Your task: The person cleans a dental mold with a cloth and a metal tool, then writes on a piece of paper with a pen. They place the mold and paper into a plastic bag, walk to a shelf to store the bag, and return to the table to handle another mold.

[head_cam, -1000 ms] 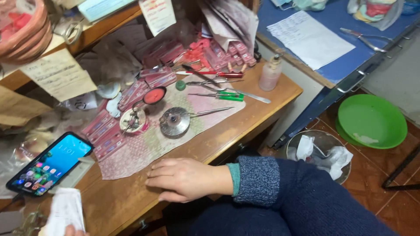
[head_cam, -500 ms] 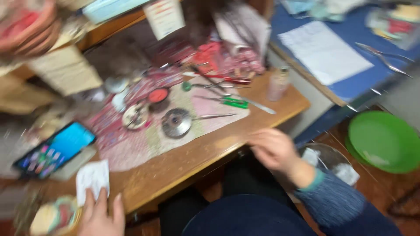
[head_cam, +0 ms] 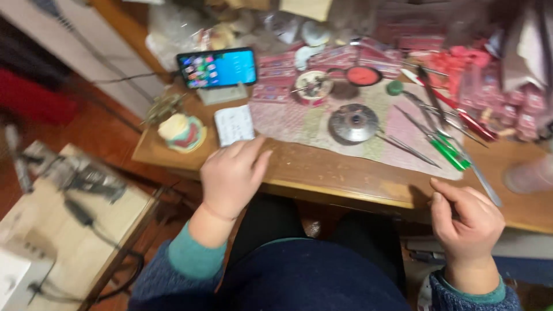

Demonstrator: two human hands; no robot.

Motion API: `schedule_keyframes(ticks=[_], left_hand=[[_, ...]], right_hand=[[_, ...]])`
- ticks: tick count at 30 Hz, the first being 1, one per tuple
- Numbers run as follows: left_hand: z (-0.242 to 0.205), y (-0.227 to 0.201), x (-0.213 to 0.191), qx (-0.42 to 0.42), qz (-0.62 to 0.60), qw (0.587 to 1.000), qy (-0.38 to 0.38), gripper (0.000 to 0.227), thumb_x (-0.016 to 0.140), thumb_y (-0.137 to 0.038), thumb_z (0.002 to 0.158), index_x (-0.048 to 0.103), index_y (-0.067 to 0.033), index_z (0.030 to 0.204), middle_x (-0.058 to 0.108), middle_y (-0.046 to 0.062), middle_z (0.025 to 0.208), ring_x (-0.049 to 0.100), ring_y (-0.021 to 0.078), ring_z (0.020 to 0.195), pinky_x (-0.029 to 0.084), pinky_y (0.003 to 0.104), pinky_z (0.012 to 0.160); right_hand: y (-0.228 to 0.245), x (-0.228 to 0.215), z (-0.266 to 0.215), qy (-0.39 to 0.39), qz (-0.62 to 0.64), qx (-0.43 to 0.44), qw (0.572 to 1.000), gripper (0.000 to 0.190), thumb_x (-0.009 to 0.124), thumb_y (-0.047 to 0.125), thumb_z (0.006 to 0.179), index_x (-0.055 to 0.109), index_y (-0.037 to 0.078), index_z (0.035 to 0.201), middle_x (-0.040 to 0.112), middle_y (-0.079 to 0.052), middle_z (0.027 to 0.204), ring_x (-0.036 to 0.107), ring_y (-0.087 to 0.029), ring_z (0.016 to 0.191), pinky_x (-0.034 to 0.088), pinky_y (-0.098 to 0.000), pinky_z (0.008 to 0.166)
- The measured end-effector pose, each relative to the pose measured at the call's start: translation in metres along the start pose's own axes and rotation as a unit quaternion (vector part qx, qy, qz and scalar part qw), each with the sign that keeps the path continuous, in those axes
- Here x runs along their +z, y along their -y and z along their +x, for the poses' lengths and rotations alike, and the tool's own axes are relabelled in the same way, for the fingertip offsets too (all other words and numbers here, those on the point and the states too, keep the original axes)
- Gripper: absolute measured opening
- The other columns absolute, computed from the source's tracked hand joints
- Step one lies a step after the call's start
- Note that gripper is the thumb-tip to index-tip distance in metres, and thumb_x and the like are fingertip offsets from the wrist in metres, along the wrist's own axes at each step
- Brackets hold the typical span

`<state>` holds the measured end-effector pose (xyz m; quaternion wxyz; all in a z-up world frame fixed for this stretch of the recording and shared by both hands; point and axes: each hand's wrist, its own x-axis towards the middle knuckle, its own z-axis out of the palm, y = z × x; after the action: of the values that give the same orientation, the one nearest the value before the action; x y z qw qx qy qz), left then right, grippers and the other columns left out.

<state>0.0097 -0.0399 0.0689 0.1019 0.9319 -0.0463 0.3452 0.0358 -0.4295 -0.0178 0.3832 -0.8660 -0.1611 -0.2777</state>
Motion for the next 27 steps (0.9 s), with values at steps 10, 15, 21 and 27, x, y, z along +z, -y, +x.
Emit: schedule_keyframes(ticks=[10,15,21,27], left_hand=[[-0.01,0.026,0.042,-0.077,-0.006,0.992,0.101,0.046,0.077,-0.035,0.082,0.07,-0.0073,0.118,0.069,0.009,0.119,0.061,0.0322,0.111,0.048,0.049,0.092],[-0.031,0.043,0.06,-0.09,0.002,0.992,0.083,0.06,0.074,-0.046,0.087,0.065,-0.0064,0.131,0.06,0.015,0.139,0.051,0.0404,0.13,0.041,0.054,0.106],[-0.041,0.041,0.057,-0.072,0.033,0.995,0.053,0.071,0.065,-0.059,0.09,0.059,-0.0108,0.142,0.048,0.017,0.155,0.037,0.0437,0.147,0.029,0.063,0.117],[-0.047,0.041,0.052,-0.056,0.035,0.997,0.038,0.077,0.061,-0.067,0.09,0.056,-0.0155,0.147,0.044,0.013,0.161,0.03,0.0387,0.154,0.022,0.066,0.122]], right_hand=[[-0.019,0.022,0.001,0.044,0.027,0.099,0.994,0.017,0.067,0.008,0.108,0.077,-0.001,0.12,0.072,-0.009,0.087,0.063,-0.009,0.074,0.049,-0.0204,0.073],[-0.029,0.031,-0.003,0.052,0.084,0.118,0.988,0.015,0.065,0.006,0.113,0.074,-0.004,0.121,0.069,-0.006,0.089,0.06,-0.006,0.075,0.048,-0.0183,0.071],[-0.065,0.046,-0.013,0.073,0.165,0.146,0.973,0.018,0.061,0.014,0.118,0.065,-0.003,0.121,0.062,0.0,0.083,0.054,-0.003,0.071,0.044,-0.0179,0.07],[-0.113,0.054,-0.018,0.079,0.181,0.163,0.967,0.019,0.057,0.02,0.122,0.061,0.001,0.121,0.057,0.004,0.08,0.047,0.0,0.066,0.036,-0.0172,0.067]])
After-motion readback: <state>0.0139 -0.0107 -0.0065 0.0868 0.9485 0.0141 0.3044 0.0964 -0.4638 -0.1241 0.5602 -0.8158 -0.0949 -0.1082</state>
